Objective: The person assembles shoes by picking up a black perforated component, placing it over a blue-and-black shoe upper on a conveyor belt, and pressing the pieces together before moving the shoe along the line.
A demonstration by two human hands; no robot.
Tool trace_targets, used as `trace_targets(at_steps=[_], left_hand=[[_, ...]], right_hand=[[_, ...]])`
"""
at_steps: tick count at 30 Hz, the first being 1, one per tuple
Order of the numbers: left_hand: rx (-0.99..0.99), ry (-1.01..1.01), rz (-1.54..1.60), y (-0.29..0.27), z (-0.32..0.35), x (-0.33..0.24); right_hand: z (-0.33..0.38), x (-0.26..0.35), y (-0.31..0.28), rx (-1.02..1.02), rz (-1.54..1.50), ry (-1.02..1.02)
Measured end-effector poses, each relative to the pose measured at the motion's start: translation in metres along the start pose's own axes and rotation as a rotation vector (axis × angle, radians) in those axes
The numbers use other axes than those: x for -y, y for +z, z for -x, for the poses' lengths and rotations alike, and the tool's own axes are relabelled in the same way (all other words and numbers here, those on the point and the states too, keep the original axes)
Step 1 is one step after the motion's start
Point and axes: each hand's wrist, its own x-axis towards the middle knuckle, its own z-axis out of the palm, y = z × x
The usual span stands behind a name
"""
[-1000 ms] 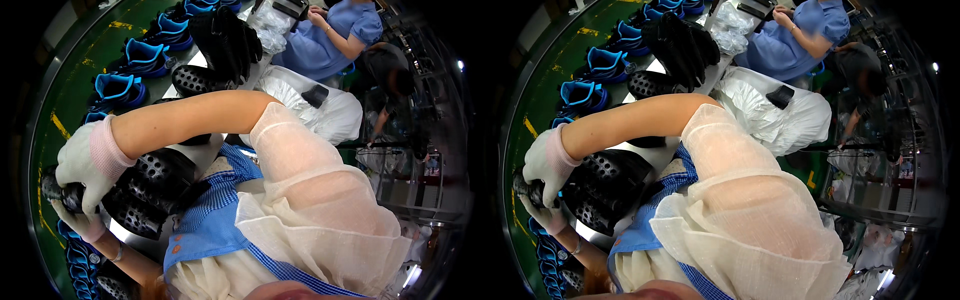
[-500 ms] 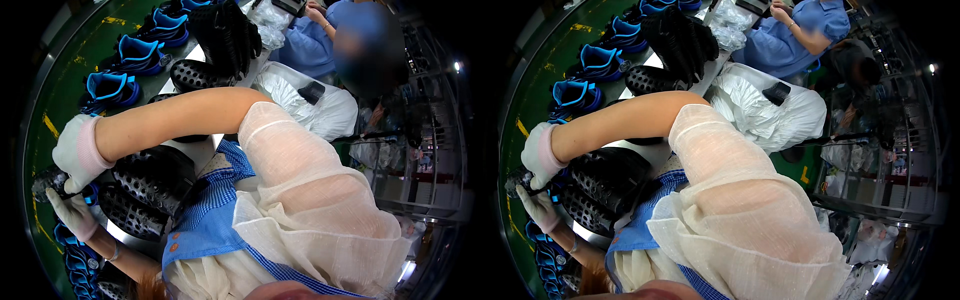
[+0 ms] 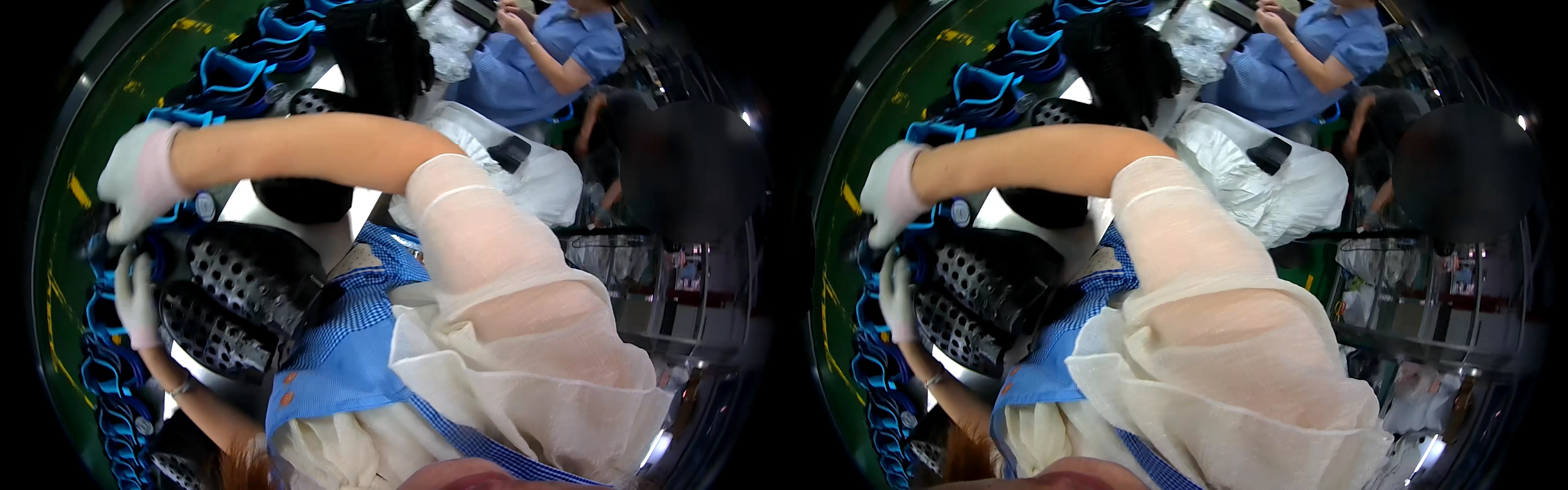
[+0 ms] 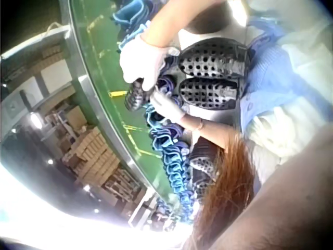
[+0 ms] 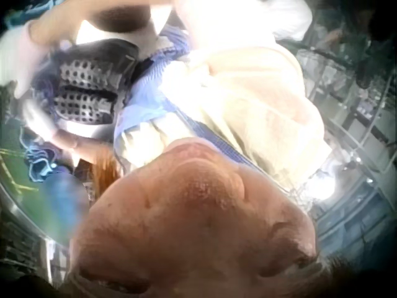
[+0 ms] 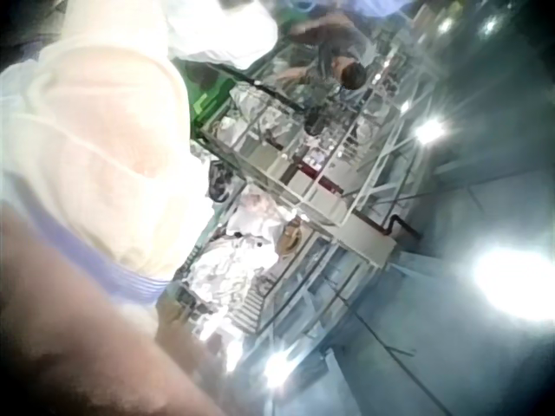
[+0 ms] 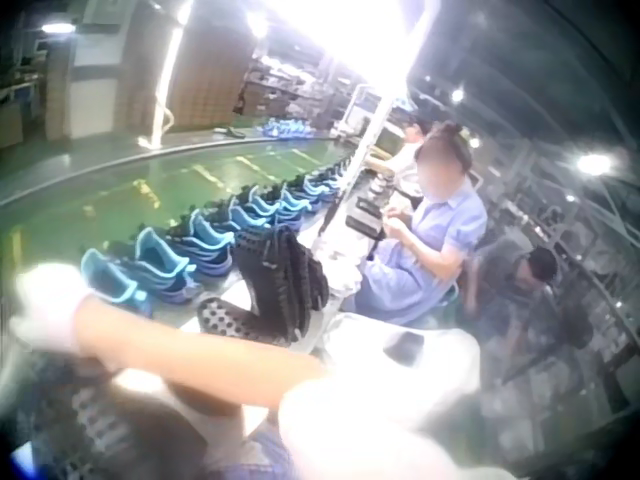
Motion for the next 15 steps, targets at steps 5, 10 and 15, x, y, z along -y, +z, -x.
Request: trace_targets(at_steps=[5,10,15], left_hand=[[0.107,0.246,-0.176,0.023,0.02,0.014],[-0.306,0.364,-0.144,0.015,0.03,-0.004],[-0.338,0.143,-0.293,0.002,0.037,0.018]], right_hand=[[-0.012,-0.015,0.031,-0.114,0.027,0.031],[-0.007,-0.015,0.033,-0.097,-0.081,0.028],[-0.036,0.008,0.036,0.057,-0.076,-0.043]])
